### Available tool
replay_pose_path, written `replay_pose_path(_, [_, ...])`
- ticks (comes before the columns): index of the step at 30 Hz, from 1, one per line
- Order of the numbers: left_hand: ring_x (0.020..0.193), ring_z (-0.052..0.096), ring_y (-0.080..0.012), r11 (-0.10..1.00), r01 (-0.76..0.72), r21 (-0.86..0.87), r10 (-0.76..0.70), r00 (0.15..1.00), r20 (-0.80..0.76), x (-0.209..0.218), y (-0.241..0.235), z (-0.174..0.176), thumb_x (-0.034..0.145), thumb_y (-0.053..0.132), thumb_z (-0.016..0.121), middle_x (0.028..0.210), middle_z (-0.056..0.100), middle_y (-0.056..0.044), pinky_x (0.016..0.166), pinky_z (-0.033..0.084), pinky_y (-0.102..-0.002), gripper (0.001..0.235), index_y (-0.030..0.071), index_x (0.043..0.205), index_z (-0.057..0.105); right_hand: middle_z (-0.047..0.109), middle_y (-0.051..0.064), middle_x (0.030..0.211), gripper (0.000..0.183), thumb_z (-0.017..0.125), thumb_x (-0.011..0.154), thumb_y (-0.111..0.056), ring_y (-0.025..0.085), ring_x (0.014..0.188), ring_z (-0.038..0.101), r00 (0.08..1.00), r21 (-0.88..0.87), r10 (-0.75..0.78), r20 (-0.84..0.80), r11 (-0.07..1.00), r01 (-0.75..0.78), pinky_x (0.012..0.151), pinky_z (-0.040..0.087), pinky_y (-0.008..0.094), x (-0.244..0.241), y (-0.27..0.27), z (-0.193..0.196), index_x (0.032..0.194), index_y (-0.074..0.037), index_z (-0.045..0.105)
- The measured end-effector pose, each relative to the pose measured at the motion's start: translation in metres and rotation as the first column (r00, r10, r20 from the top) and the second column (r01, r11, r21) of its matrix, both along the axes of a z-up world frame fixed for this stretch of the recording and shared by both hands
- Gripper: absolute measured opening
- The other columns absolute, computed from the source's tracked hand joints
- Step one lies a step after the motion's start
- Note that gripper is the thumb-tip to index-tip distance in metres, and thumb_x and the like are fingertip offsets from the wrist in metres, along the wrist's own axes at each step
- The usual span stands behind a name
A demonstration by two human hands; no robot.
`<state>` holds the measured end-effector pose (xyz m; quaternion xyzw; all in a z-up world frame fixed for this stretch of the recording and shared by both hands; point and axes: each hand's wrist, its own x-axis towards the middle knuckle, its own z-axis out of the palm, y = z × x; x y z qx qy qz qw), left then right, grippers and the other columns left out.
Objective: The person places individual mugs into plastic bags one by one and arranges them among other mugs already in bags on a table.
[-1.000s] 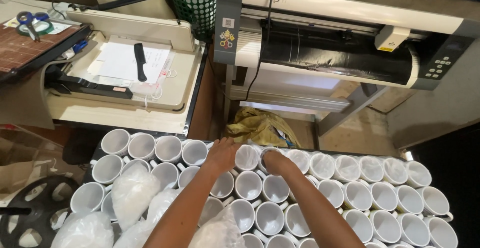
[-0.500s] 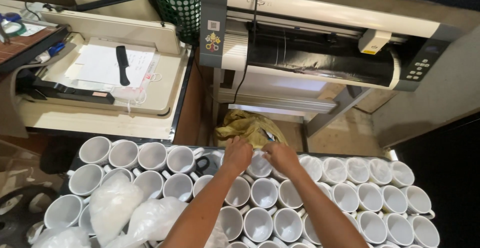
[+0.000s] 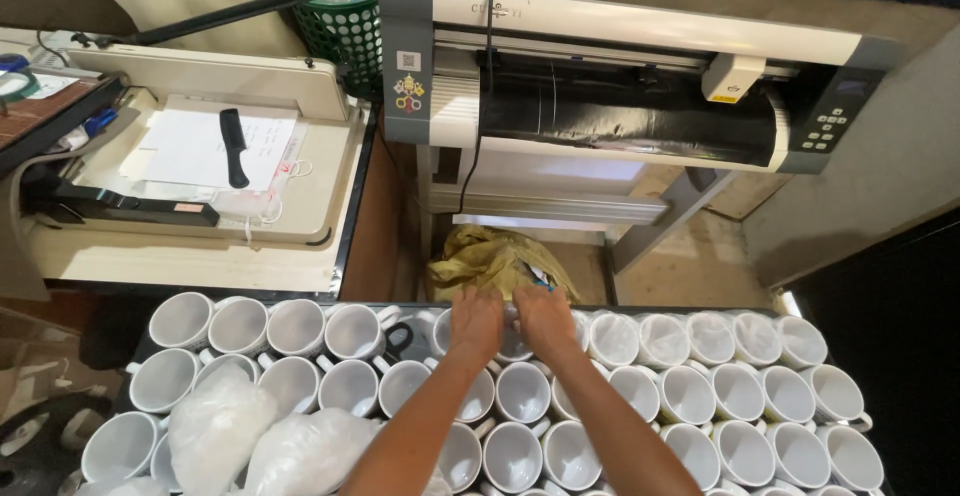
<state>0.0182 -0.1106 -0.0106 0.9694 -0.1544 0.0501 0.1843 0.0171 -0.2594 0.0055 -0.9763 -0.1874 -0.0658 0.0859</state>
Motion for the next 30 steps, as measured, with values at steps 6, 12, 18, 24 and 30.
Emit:
replay_pose_path(6, [0.111,0.064,-0.0338,0.997,0.075,-0.015,-0.076,0.981,-0.178,0.001,0.015,0.017,0.083,0.008,0.065,0.103,0.075,-0.017,0.098,0.050,-0.046,0.013,0.009,0.091,0.074,0.073,0.006,0.100,0.014,0.077,0.084,-0.021,0.028,0.099,0.069,0.986,-0.011,0.003,-0.167,1.000,-0.005,0.089,0.045,0.049,0.007,-0.010,0.009,0.097,-0.017,0.071])
replay_pose_path(12, [0.105,0.066,-0.0391,0.961,0.086,-0.263,-0.048,0.988,0.145,-0.001,0.034,0.007,0.085,0.009,0.062,0.110,0.072,-0.022,0.088,0.052,-0.051,0.012,0.007,0.086,0.074,0.070,0.015,0.099,0.033,0.079,0.071,-0.015,0.036,0.094,0.067,0.998,0.276,0.054,0.013,0.959,-0.055,0.082,0.050,0.049,-0.004,-0.002,0.015,0.100,-0.007,0.067])
replay_pose_path(18, [0.103,0.067,-0.0393,0.989,0.070,-0.131,-0.109,0.941,-0.320,-0.031,0.057,0.041,0.086,0.016,0.064,0.106,0.071,-0.021,0.089,0.053,-0.052,0.013,0.006,0.090,0.072,0.071,0.019,0.093,0.033,0.066,0.091,-0.039,0.039,0.090,0.068,0.888,0.190,-0.002,-0.459,0.977,0.101,0.080,0.053,0.050,-0.032,0.026,0.034,0.091,-0.006,0.071])
replay_pose_path(24, [0.098,0.068,-0.0386,0.952,0.157,-0.263,-0.199,0.970,-0.139,-0.053,0.075,0.056,0.085,0.015,0.064,0.101,0.072,-0.017,0.083,0.053,-0.052,0.012,0.009,0.093,0.071,0.072,0.023,0.097,0.040,0.063,0.095,-0.042,0.040,0.093,0.071,0.861,0.080,0.010,-0.508,0.996,0.035,0.084,0.055,0.049,-0.032,0.028,-0.003,0.092,-0.003,0.074])
replay_pose_path(30, [0.089,0.068,-0.0368,0.918,0.100,-0.384,-0.168,0.975,-0.145,-0.115,0.120,0.127,0.091,0.019,0.063,0.093,0.073,-0.013,0.075,0.053,-0.051,0.011,0.010,0.094,0.068,0.074,0.016,0.084,0.029,0.069,0.089,-0.031,0.032,0.077,0.070,0.930,0.436,-0.023,-0.367,0.879,0.194,0.071,0.054,0.044,-0.111,0.047,0.122,0.092,-0.002,0.071])
